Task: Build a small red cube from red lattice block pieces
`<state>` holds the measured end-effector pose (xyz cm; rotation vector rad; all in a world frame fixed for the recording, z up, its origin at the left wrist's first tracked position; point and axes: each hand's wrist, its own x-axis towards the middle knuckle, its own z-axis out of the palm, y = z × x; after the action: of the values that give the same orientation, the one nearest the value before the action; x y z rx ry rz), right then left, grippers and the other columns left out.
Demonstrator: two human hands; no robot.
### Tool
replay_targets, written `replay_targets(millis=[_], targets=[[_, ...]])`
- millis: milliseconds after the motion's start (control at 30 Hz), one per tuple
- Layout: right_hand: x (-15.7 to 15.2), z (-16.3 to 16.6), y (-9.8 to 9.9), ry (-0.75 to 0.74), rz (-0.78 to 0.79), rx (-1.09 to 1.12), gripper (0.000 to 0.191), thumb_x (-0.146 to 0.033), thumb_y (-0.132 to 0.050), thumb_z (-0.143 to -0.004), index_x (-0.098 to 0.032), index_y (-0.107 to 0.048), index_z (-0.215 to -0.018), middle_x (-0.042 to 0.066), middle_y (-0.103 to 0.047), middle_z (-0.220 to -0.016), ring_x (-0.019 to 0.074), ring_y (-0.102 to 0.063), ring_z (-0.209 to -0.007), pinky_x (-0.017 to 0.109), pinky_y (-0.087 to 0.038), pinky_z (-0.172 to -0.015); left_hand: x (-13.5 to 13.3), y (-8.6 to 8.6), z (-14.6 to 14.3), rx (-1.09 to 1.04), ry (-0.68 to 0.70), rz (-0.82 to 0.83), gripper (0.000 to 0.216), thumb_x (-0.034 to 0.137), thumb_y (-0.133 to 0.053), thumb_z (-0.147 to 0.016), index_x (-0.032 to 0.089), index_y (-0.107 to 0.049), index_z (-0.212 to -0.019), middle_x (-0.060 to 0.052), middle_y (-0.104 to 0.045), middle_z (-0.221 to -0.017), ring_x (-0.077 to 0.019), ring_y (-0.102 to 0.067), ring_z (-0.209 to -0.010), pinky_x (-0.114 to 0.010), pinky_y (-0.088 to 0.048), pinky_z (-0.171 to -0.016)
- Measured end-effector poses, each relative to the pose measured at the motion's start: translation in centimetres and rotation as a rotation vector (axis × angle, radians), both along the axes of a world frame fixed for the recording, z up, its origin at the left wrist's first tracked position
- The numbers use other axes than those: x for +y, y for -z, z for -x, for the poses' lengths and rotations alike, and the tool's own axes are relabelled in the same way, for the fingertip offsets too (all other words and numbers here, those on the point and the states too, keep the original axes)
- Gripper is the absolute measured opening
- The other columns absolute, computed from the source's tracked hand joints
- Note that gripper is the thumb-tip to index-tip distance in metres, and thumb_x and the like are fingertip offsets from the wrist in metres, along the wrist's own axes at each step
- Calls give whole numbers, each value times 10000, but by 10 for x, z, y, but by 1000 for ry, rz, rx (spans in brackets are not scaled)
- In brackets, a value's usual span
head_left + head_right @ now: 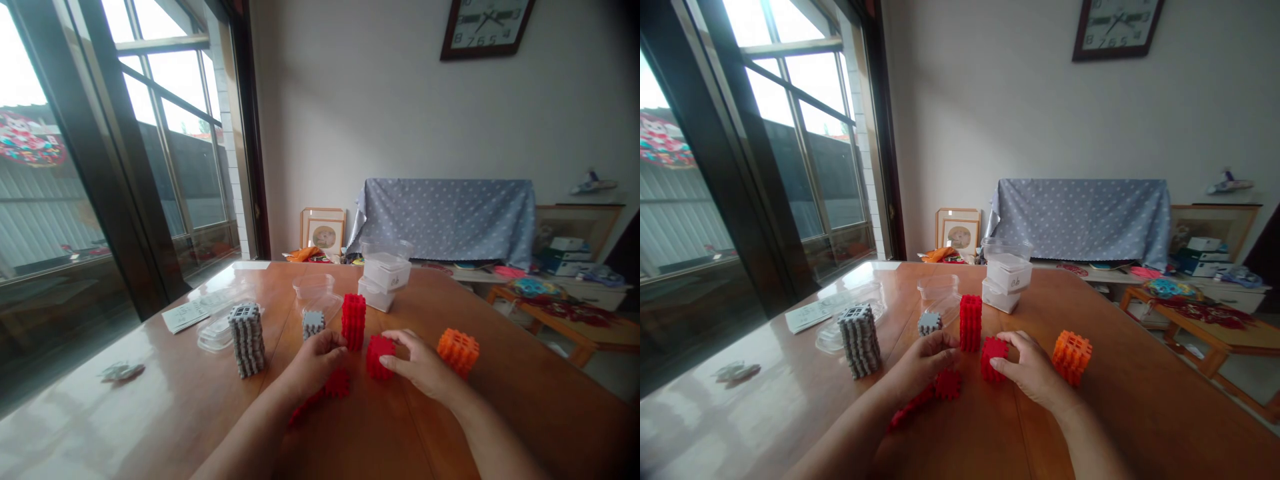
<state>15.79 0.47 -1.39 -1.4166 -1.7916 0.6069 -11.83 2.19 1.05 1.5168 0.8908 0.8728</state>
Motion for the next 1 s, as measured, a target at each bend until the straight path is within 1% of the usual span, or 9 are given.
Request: replay_targets(millis=[100, 167, 233, 300, 367, 467, 700, 867, 1000], targets=[[-1, 3, 2, -10, 17, -52, 485, -395, -731, -810, -212, -655, -1252, 108, -653, -1265, 289, -599, -1206, 456, -454, -1069, 1, 0, 1, 56, 0, -54, 248, 377, -721, -838, 160, -643, -929, -35, -639, -835, -133, -545, -700, -251, -408, -639], [-2, 4, 3, 8, 30, -90, 523, -410, -749, -791, -202, -656, -1262, 118, -659, -1266, 301, -596, -1214, 472, -442, -1078, 1, 0, 0, 82, 1, -82, 226, 359, -709, -840, 158, -648, -925, -33, -639, -834, -136, -540, -707, -252, -408, -645], [-3, 3, 4, 21, 44, -96, 614, -427, -771, -769, -191, -626, -1316, 132, -646, -1304, 308, -590, -1236, 477, -434, -1089, 1, 1, 0, 97, 4, -95, 214, 350, -698, -845, 157, -648, -924, -32, -634, -831, -135, -531, -709, -251, -403, -642], [-3, 3, 5, 10, 61, -78, 724, -428, -785, -756, -192, -560, -1403, 142, -614, -1364, 304, -575, -1269, 472, -421, -1107, 2, 1, 0, 102, 1, -98, 213, 350, -686, -853, 156, -645, -932, -32, -629, -830, -134, -524, -705, -250, -397, -639], [-3, 3, 7, -6, 74, -64, 789, -406, -788, -754, -207, -502, -1462, 141, -588, -1407, 296, -557, -1299, 470, -397, -1134, 2, 2, 0, 102, -7, -99, 220, 357, -680, -857, 156, -643, -940, -32, -628, -835, -133, -523, -704, -251, -393, -639], [-2, 5, 10, -10, 90, -59, 781, -348, -767, -764, -224, -483, -1481, 136, -582, -1418, 288, -548, -1311, 466, -378, -1153, 3, 5, 0, 95, -12, -101, 230, 367, -686, -853, 160, -646, -943, -32, -631, -843, -136, -529, -713, -250, -391, -644], [-2, 7, 10, -36, 96, -12, 743, -227, -702, -742, -213, -504, -1458, 125, -588, -1417, 284, -564, -1296, 450, -402, -1141, 5, 8, 1, 103, -14, -118, 248, 400, -695, -860, 167, -652, -936, -36, -630, -851, -148, -533, -748, -249, -394, -654], [-4, 7, 7, -47, 106, 17, 749, -205, -690, -736, -219, -502, -1461, 122, -575, -1443, 287, -554, -1313, 461, -388, -1153, 4, 5, 2, 131, -24, -142, 253, 407, -682, -872, 163, -653, -934, -35, -621, -835, -147, -523, -735, -250, -394, -648], [-3, 5, 8, -74, 132, 20, 764, -210, -692, -746, -229, -481, -1480, 120, -557, -1466, 284, -544, -1328, 465, -379, -1161, 4, 3, 2, 154, -13, -158, 261, 412, -672, -876, 160, -653, -940, -36, -633, -837, -148, -533, -728, -249, -395, -643]])
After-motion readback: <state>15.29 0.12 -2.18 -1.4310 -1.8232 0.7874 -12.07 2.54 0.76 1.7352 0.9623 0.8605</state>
